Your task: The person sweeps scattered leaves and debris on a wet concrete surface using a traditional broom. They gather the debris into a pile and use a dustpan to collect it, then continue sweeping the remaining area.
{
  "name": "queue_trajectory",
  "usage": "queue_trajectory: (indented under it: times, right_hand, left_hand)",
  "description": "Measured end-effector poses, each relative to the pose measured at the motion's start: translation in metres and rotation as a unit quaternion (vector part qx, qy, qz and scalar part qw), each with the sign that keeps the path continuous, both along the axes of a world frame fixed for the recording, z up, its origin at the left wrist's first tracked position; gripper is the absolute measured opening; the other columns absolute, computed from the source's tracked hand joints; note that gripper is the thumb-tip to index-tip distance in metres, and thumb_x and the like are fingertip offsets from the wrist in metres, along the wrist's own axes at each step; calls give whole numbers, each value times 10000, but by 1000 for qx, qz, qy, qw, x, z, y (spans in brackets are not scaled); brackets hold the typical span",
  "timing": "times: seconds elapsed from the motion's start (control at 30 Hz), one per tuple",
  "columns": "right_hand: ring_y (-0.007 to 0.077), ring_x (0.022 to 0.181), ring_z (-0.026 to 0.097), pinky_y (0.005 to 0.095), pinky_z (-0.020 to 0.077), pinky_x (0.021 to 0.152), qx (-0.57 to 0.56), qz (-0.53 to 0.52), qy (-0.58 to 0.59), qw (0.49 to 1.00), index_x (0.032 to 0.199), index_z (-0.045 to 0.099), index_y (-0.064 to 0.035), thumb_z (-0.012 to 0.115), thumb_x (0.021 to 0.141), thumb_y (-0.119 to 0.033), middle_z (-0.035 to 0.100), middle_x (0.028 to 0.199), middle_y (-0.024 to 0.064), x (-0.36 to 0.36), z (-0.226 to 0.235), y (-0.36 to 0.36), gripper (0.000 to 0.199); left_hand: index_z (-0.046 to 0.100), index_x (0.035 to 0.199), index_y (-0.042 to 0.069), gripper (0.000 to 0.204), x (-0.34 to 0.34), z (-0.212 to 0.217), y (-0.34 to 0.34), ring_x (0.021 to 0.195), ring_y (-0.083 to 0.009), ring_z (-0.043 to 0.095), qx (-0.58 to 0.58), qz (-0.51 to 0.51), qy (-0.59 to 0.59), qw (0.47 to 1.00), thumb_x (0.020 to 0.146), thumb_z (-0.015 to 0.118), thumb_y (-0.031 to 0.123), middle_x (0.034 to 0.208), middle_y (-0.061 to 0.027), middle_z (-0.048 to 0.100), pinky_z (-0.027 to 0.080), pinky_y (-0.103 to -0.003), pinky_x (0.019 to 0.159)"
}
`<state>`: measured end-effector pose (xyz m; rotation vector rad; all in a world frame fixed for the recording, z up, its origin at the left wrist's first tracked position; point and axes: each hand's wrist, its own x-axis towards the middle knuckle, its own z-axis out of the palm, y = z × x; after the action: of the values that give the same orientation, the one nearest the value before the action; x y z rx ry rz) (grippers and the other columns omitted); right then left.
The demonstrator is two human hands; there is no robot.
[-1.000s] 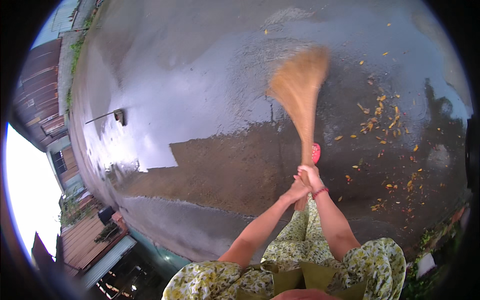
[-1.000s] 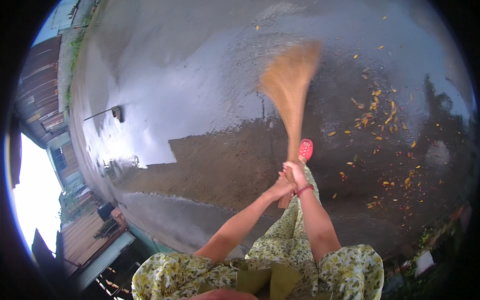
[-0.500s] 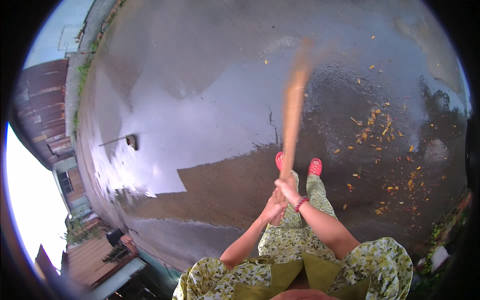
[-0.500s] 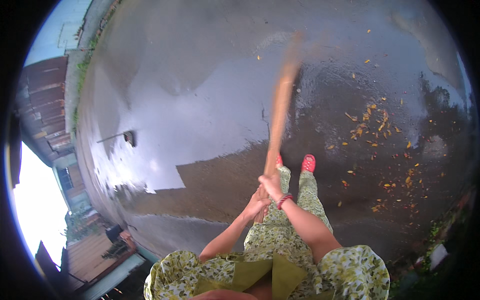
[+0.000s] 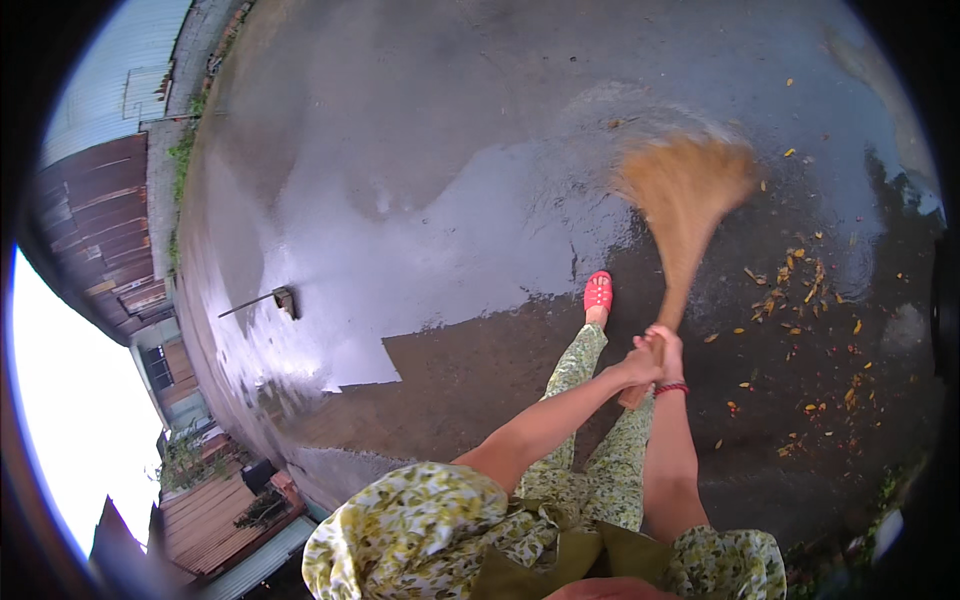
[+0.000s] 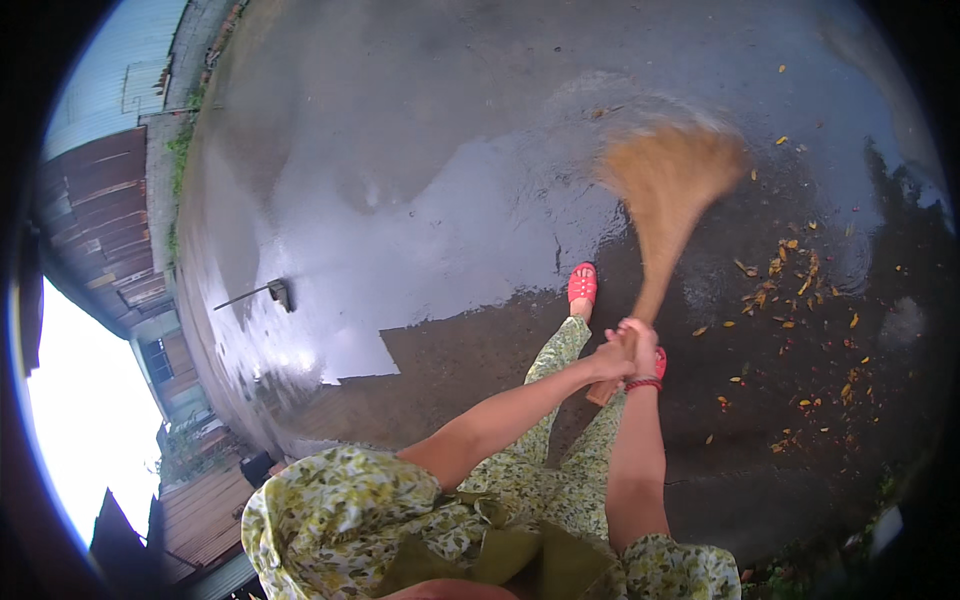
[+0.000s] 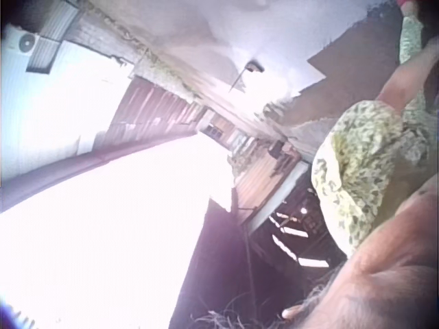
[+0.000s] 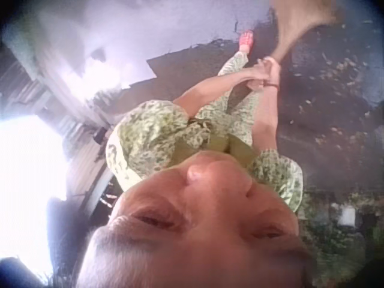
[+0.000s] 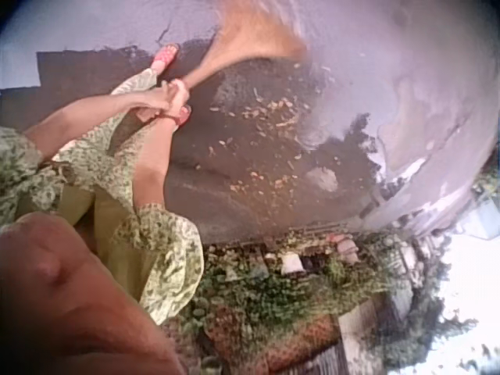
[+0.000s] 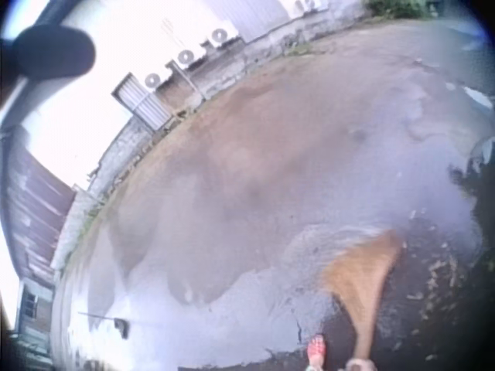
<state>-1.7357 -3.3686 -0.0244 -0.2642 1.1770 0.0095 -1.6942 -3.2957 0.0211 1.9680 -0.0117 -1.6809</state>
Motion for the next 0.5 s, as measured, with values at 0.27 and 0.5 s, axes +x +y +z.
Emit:
queue_trajectory:
  times: [0.27, 0.5]
  right_hand:
    - [153, 560, 497, 338, 502, 588, -147, -79, 95, 981, 669, 484, -48, 538, 683, -54, 481, 623, 43, 89, 68, -29, 56]
    - [178, 513, 542, 330, 536, 476, -125, 174, -89, 973, 1002, 429, 14, 574, 688, -15, 488, 750, 80, 182, 130, 160, 348]
  left_hand:
    - [518, 874, -104, 350, 146, 77, -18, 471, -173, 558, -180, -111, 200, 957, 583, 576, 82, 683, -114, 567, 461, -300, 399]
    - [481, 1010, 6, 294, 144, 166, 164, 433, -148, 508, -40, 274, 29, 961, 724, 513, 65, 590, -45, 513, 438, -269, 402]
